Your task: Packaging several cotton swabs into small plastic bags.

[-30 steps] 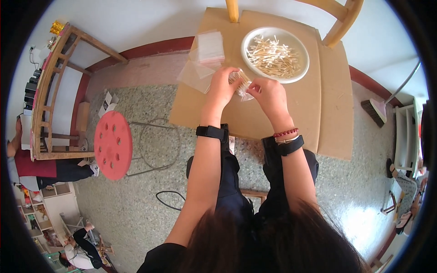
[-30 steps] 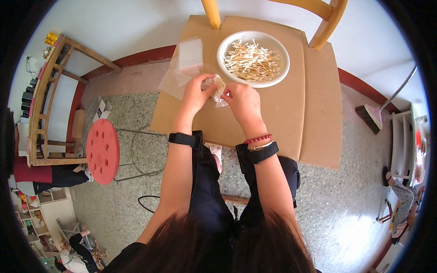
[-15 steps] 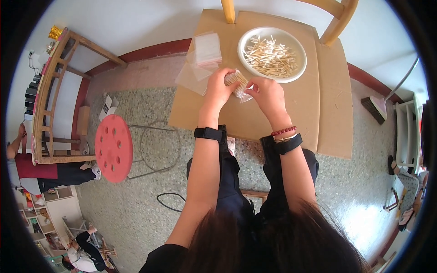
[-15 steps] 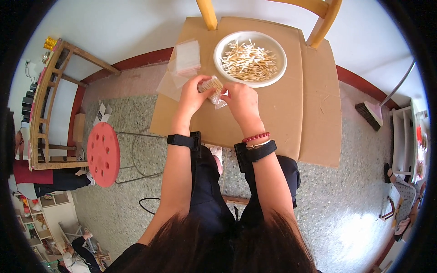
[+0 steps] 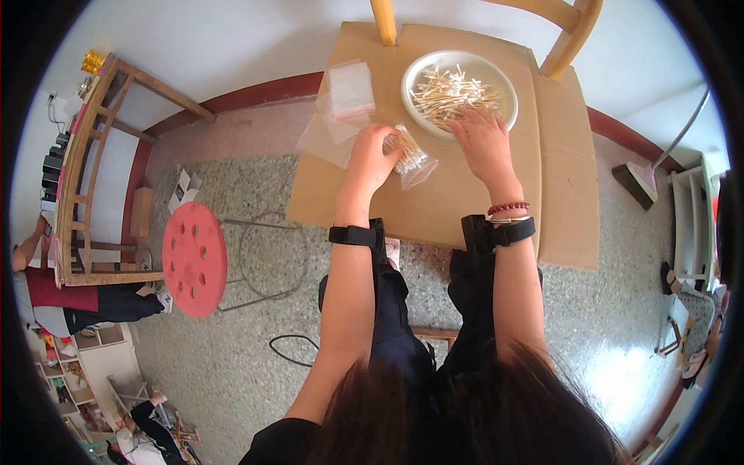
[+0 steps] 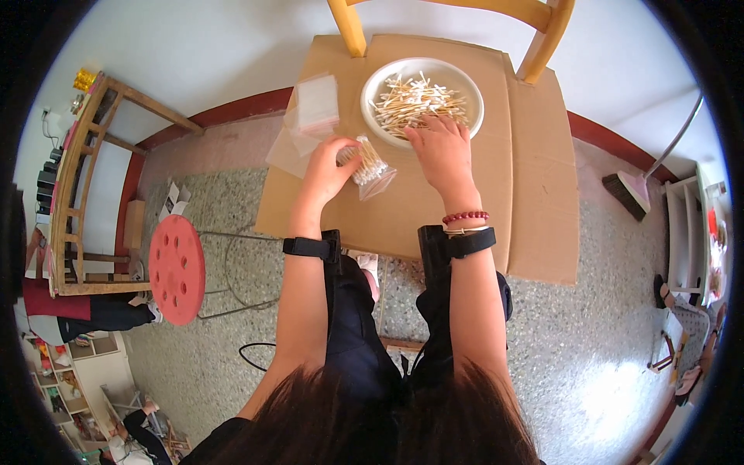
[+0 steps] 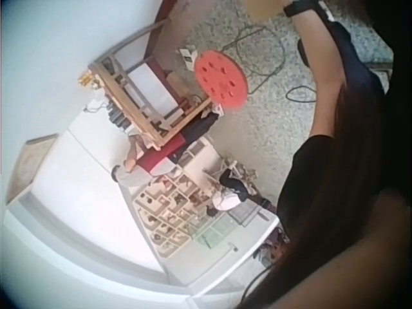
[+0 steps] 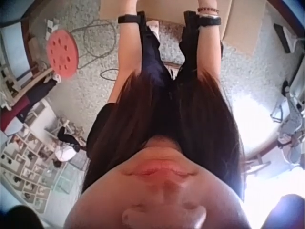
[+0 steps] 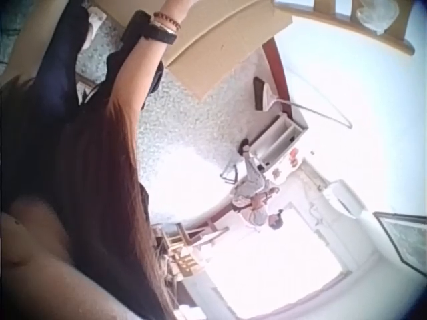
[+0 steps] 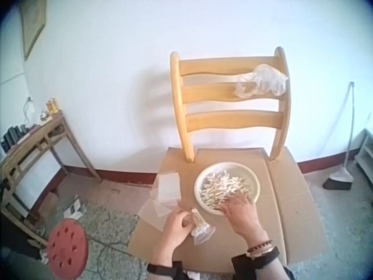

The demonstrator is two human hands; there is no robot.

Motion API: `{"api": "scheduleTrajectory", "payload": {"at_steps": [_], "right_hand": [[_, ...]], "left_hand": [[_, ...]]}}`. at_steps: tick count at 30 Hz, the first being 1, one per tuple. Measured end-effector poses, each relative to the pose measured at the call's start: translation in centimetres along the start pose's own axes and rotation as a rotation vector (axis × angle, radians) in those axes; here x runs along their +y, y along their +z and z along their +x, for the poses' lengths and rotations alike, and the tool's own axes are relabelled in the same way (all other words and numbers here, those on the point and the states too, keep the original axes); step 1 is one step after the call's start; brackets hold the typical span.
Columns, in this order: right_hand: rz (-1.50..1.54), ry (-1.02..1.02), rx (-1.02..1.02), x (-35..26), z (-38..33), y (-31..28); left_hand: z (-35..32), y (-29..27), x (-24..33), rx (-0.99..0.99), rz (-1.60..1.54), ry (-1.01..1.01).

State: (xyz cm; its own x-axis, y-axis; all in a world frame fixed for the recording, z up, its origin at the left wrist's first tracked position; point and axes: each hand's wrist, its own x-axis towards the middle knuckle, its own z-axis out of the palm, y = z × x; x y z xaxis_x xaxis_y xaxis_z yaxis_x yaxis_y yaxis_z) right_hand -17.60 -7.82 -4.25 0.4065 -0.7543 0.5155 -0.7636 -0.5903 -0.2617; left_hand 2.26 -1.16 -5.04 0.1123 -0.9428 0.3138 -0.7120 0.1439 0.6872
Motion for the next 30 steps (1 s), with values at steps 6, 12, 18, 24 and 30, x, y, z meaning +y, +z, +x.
{"api": "scheduleTrajectory", "payload": {"at_steps": [6,12,18,24,30], "right_hand": [[-0.019,0.057,-0.096,0.4,-0.1,0.3],[0.336,0.25,0.067,-0.1,1.1,0.0],[1.225,0.527,0.157,-3.6,1.7,-1.8],[1.888,0.637,0.226,-4.0,1.4,-1.5],[2.051,0.693,0.197,-4.5,0.8,-0.7]], "left_hand": [[0.0,0.3,0.9,0.008,-0.033,-0.028],[0.3,0.3,1.1,0.09,0.036,0.014],[1.1,1.0,3.4,0.114,-0.358,-0.09],[1.4,1.5,6.7,0.074,-0.939,-0.201],[1.3,1.5,6.9,0.072,-1.095,-0.233]]}}
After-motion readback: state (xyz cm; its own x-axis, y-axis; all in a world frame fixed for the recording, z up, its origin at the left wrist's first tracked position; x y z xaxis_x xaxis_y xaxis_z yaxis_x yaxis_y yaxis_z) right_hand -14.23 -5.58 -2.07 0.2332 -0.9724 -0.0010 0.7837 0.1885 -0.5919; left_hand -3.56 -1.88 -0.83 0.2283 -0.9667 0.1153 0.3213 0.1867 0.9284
